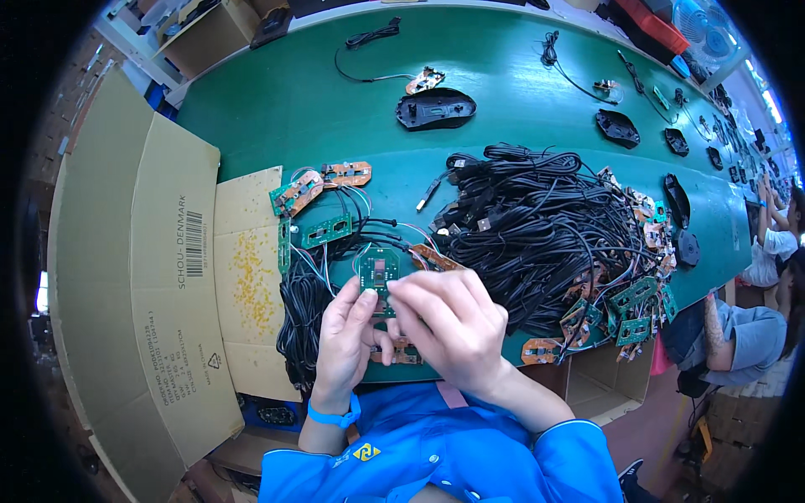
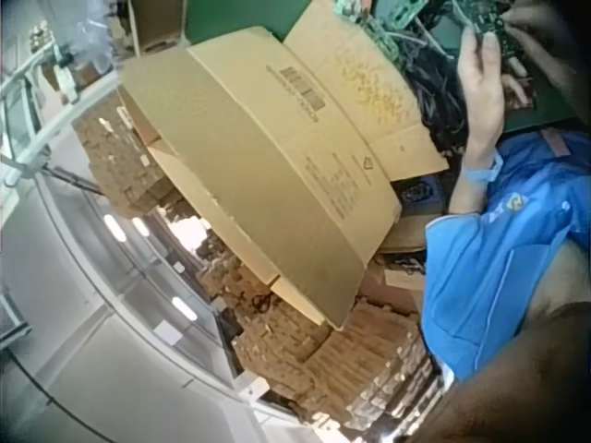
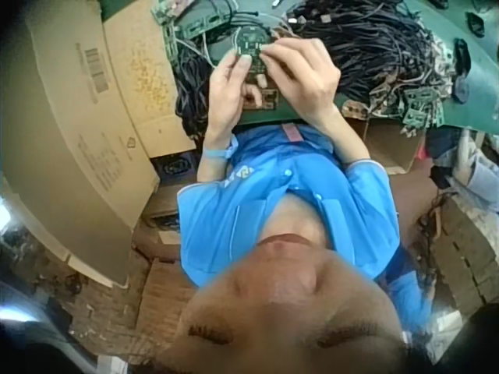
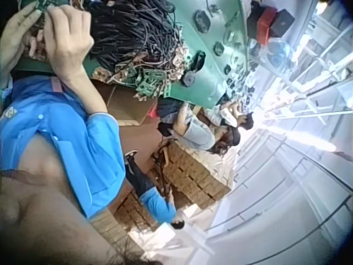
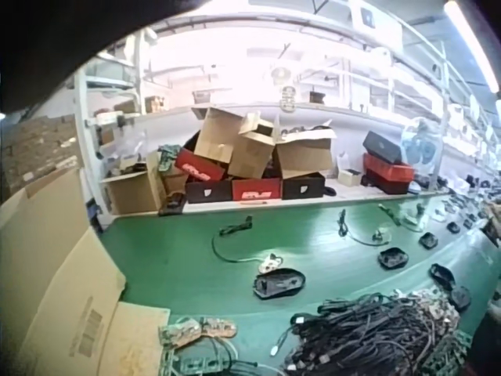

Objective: Sorting and preparing electronic circuit boards with attached wiring harnesses at a manufacturing station.

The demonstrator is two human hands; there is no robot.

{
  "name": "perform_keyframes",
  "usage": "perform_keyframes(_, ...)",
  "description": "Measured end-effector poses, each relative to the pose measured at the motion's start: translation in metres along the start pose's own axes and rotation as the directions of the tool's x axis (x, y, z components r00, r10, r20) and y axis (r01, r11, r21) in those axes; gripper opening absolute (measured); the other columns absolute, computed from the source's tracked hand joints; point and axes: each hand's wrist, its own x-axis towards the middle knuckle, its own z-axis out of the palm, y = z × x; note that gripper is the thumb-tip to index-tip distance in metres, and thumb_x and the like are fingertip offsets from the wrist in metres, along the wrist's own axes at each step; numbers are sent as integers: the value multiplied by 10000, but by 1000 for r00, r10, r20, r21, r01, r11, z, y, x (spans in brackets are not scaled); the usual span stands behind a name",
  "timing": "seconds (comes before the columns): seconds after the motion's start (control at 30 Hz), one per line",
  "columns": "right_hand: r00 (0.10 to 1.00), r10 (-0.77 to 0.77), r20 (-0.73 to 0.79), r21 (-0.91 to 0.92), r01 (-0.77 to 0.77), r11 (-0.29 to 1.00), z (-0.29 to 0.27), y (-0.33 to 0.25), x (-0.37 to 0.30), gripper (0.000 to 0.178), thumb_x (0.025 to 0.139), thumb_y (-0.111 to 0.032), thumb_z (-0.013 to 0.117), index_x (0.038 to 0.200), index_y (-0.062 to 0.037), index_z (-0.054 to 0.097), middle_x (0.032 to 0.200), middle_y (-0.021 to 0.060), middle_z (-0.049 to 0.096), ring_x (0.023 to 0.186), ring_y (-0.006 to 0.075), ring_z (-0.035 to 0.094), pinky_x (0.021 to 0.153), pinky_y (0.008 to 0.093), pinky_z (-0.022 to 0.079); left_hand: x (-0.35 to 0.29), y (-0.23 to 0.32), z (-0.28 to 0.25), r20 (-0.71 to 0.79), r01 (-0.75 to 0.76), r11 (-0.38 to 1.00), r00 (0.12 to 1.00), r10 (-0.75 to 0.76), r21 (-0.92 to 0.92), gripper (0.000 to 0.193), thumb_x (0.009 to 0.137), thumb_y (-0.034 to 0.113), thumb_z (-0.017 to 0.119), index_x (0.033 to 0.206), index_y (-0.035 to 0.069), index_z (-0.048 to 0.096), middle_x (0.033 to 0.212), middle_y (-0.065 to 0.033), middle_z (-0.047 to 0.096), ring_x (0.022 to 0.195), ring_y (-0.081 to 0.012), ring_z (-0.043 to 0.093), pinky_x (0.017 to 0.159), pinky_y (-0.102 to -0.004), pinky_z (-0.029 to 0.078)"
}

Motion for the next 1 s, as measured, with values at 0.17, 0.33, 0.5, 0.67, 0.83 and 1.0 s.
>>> perform_keyframes(0.17,997,80,2,-34,-80,996,5,4,8,204,704,-51,743,901,-50,690,920,51,649,737,175,570,599,252,479,1,-2,4,-52,-52,994,997,57,93,440,987,121,512,1395,-5,408,1014,-131,608,712,-129,598,453,-188,488)
perform_keyframes(0.33,996,91,7,-16,-91,996,12,5,9,185,702,-45,741,875,-59,678,874,46,627,714,175,548,584,258,464,-3,-5,1,-42,-104,962,992,118,251,466,954,46,538,1397,-12,406,1036,-135,607,694,-127,608,467,-198,507)
perform_keyframes(0.5,995,95,13,20,-96,995,14,6,10,191,698,-25,742,873,-52,671,881,55,630,714,174,556,584,255,464,-5,-6,-1,-90,-83,934,988,122,348,462,928,-3,552,1374,-31,434,1054,-132,606,671,-122,612,478,-198,515)
perform_keyframes(0.67,993,119,20,79,-120,990,14,4,11,211,693,28,744,881,-35,672,883,72,634,707,174,559,575,258,460,-6,-6,0,-94,-110,899,982,164,423,436,913,-24,562,1338,-54,472,1058,-133,605,659,-123,619,493,-195,525)
perform_keyframes(0.83,994,111,10,103,-111,988,14,5,9,223,683,47,737,881,-31,667,893,76,636,699,172,567,560,252,465,-5,-6,0,-92,-136,880,976,198,455,423,901,-41,568,1317,-64,495,1061,-134,606,682,-128,631,509,-194,536)
perform_keyframes(1.0,998,68,10,94,-69,993,15,8,9,228,677,52,738,878,-27,666,904,78,639,697,163,569,546,243,466,-5,-7,-1,-92,-159,863,969,230,479,420,900,-42,569,1314,-64,501,1074,-137,607,701,-131,639,524,-192,544)
